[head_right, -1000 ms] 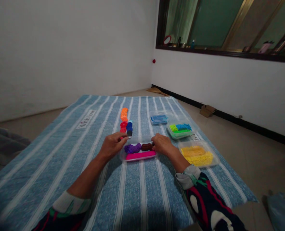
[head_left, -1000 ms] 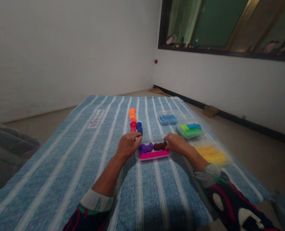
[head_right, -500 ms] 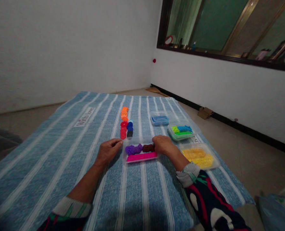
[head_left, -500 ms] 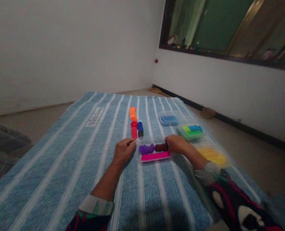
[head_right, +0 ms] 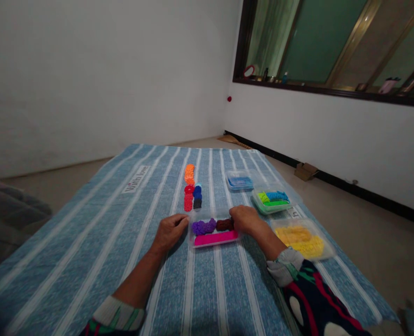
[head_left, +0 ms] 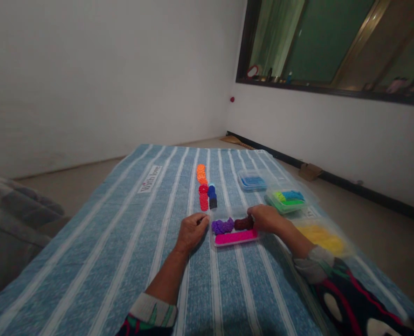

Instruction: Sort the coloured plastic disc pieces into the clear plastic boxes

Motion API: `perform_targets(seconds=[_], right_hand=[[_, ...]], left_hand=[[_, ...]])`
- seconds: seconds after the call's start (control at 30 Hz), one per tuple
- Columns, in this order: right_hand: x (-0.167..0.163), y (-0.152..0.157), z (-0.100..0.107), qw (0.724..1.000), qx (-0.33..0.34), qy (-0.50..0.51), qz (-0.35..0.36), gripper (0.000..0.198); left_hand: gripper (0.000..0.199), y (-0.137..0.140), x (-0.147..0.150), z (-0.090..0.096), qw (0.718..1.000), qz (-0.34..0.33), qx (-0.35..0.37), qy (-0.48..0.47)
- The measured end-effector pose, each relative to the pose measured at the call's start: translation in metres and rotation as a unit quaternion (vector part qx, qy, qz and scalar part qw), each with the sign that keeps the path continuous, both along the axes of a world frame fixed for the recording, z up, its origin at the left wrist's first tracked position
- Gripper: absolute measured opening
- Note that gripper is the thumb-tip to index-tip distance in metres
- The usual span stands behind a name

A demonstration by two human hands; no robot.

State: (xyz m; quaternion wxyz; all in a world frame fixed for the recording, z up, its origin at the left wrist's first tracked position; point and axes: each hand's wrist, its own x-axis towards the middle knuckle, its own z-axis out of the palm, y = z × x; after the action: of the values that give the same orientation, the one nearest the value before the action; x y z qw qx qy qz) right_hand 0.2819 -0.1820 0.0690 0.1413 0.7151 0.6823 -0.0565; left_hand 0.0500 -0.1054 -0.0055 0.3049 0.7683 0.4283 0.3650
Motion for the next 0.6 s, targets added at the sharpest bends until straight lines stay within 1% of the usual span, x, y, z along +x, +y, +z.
perform_targets(seconds=[0.13, 0.27, 0.43, 0.6], right_hand=[[0.001, 0.001, -0.003, 1.0, 0.009, 0.011, -0.006, 0.029], [0.002, 0.002, -0.005, 1.0, 0.018, 0.018, -0.007, 0.028], [0.002, 0.001, -0.005, 0.999, 0.015, 0.034, -0.017, 0.03], [0.001, -0.011, -0.007, 0.995, 0.064, 0.062, -0.041, 0.038]], left_hand=[[0.031, -0.003, 0.0, 0.003, 1.0, -0.014, 0.007, -0.002], [0.031, -0.005, 0.001, 0.002, 1.0, -0.02, 0.017, 0.0], [0.031, -0.005, 0.001, 0.002, 1.0, -0.023, 0.014, -0.001], [0.031, -0.004, 0.0, 0.004, 0.999, -0.03, -0.005, -0.011]])
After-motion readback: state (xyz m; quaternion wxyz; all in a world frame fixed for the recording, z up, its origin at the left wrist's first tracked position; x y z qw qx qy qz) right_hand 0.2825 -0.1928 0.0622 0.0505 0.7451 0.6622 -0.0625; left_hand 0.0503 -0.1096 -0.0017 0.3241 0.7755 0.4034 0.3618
